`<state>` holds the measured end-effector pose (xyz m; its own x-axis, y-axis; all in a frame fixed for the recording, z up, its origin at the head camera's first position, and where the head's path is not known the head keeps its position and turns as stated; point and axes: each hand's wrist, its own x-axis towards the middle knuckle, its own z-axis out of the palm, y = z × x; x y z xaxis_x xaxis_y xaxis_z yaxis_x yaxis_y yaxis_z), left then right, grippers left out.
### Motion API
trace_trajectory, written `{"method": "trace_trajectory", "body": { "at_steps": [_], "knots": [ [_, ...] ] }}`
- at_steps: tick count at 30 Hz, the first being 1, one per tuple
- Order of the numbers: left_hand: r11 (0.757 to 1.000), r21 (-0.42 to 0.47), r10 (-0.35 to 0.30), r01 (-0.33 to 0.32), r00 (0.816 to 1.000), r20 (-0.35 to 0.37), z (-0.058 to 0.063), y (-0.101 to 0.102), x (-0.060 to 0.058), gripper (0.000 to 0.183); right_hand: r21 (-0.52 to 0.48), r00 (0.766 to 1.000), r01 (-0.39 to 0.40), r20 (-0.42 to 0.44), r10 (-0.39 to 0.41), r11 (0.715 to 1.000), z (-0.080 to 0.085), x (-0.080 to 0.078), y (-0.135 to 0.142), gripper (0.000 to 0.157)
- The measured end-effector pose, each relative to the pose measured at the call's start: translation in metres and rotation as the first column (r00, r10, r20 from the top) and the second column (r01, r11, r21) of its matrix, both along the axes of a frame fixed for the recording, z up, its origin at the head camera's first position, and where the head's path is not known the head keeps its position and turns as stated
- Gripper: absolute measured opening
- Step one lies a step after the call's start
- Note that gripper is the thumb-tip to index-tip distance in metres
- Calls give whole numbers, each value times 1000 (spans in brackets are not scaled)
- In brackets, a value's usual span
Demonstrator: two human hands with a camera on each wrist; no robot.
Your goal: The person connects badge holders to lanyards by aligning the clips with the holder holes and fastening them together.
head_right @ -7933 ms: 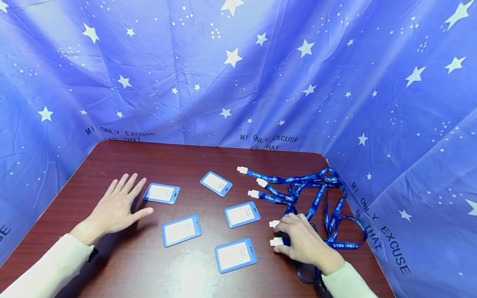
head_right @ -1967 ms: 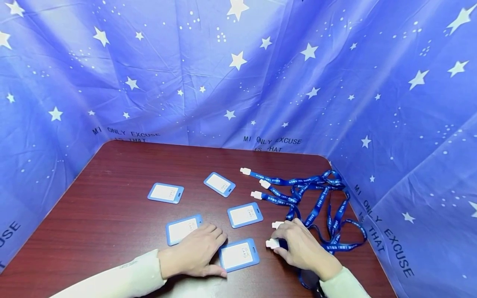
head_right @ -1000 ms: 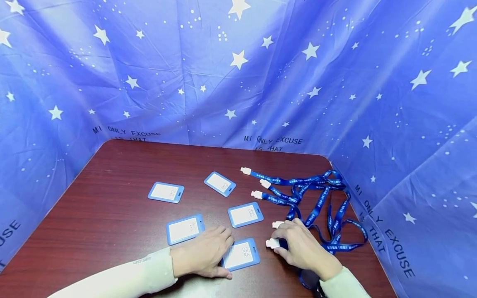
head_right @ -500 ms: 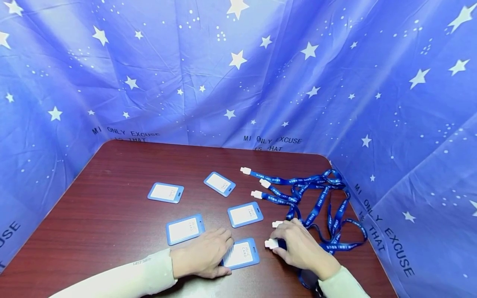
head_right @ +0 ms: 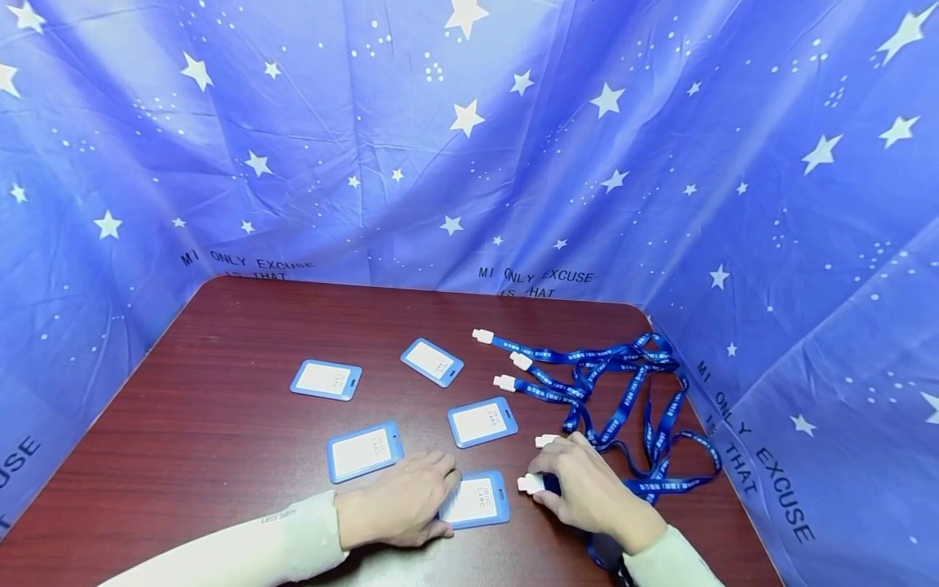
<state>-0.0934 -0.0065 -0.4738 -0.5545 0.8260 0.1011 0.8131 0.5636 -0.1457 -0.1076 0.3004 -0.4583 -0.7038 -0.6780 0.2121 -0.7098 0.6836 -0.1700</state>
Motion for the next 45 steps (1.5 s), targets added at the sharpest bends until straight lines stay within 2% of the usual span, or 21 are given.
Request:
{"method": "trace_trajectory", "body": {
  "at_steps": [6,14,21,36,45],
  "knots": [
    [1000,14,-10,10,1000,-2,-2,1,-1,56,4,1000,-8,4,8,1000,0,1,-2,22],
    [1000,-21,-3,3,1000,6,-1,1,-1,56,27,999,-1,33,0,1000,1,4,-5,20],
    [1000,-31,1,0,1000,17,1,2,0,56,11,1000,-26,2,26,1000,-3,3,-7,21],
    [1000,-29,2,-2,1000,16,-2,1,0,58,19,999,-44,31,43,999,-3,4,-12,20],
    [1000,-27,0,0,1000,8,0,0,1,57,38,998,-49,50,47,998,0,5,-16,17]
  ]
}}
